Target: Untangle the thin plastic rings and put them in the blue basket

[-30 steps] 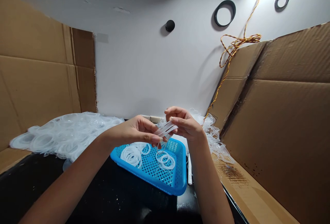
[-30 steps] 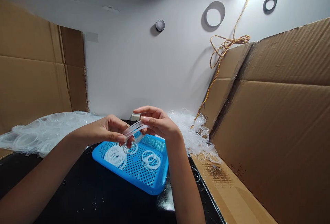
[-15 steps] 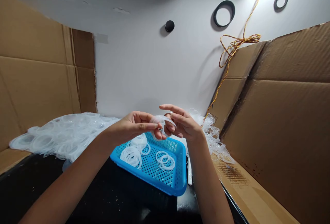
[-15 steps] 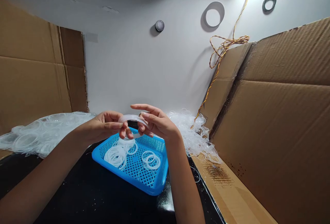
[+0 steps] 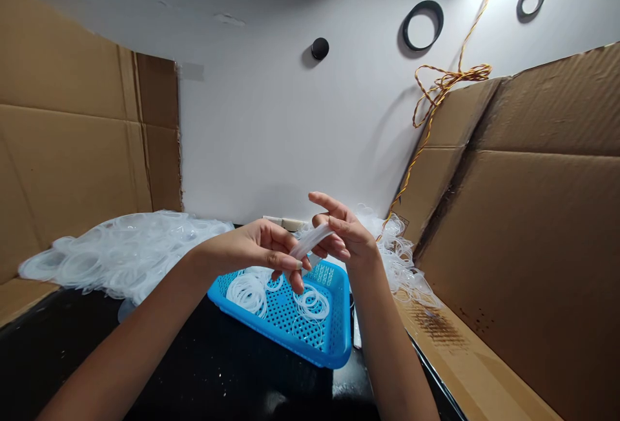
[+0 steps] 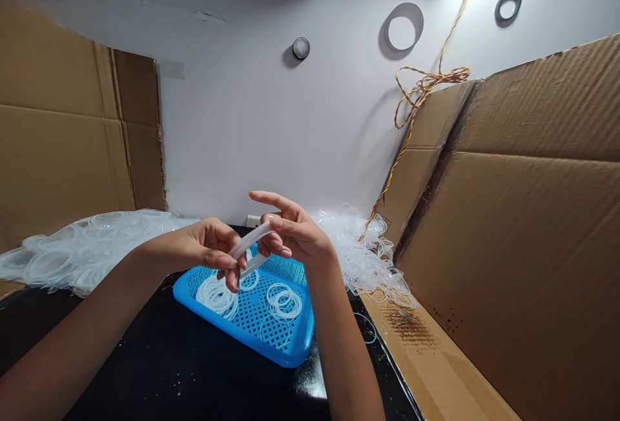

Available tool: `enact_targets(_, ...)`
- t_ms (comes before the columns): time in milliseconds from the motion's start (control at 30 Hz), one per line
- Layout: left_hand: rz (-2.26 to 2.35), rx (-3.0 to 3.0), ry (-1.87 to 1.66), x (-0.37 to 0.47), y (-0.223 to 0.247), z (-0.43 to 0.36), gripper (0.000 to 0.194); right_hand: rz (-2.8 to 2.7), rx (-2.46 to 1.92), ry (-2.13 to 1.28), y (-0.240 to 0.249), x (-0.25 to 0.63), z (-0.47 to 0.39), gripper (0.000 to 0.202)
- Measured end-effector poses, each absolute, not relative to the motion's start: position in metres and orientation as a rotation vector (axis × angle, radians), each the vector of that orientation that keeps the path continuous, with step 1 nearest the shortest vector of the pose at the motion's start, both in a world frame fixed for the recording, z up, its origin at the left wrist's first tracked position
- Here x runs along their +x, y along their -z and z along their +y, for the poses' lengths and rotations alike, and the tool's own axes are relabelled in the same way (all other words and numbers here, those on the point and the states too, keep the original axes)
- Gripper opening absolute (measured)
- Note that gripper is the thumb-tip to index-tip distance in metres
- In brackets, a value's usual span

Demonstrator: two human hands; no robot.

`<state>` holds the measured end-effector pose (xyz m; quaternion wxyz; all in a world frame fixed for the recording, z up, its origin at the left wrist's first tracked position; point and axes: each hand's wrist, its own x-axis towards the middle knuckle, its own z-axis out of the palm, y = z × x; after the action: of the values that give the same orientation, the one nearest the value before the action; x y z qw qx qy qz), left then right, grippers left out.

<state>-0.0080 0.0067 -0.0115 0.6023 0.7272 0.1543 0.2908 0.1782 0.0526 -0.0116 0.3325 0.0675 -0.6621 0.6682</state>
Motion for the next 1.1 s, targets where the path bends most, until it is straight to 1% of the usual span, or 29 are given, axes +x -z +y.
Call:
enact_targets(167,0.372,1.671,-0.727,-0.009,0.011,0.006,0.012,-1.819,0.255,-1.784,0.014,0.180,0.058,0.030)
enact_targets(267,0.426,1.686,-0.710,-0.009,0.009,0.003,0.011,-1.965,0.271,-1.852,0.015,0.179,0.061,0.038)
enact_targets(333,0.475,1.713,-0.692,-0.008,0.008,0.001,0.014,-1.992,0.271,-1.877,0.016,0.177,0.060,0.045)
enact_targets(367,0.494,1.718,-0.687,-0.008,0.008,0.000,0.015,-1.977,0.260,-1.874,0.015,0.177,0.059,0.045)
enact_targets(500,0.487,1.685,-0.678,-0.007,0.007,0.000,0.017,-1.894,0.141,-1.829,0.011,0.177,0.051,0.032)
enact_targets(600,0.433,1.689,-0.664,-0.008,0.007,0.001,0.018,-1.839,0.132,-1.819,0.009,0.178,0.049,0.027)
enact_targets(800,0.442,1.726,-0.689,-0.010,0.005,0.000,0.016,-1.797,0.178,-1.824,0.011,0.179,0.055,0.024)
enact_targets(933,0.425,1.755,-0.697,-0.011,0.006,0.002,0.014,-1.831,0.151,-1.857,0.011,0.181,0.058,0.026)
enact_targets(1100,0.404,1.761,-0.680,-0.010,0.008,0.004,0.019,-1.863,0.160,-1.837,0.011,0.185,0.055,0.024)
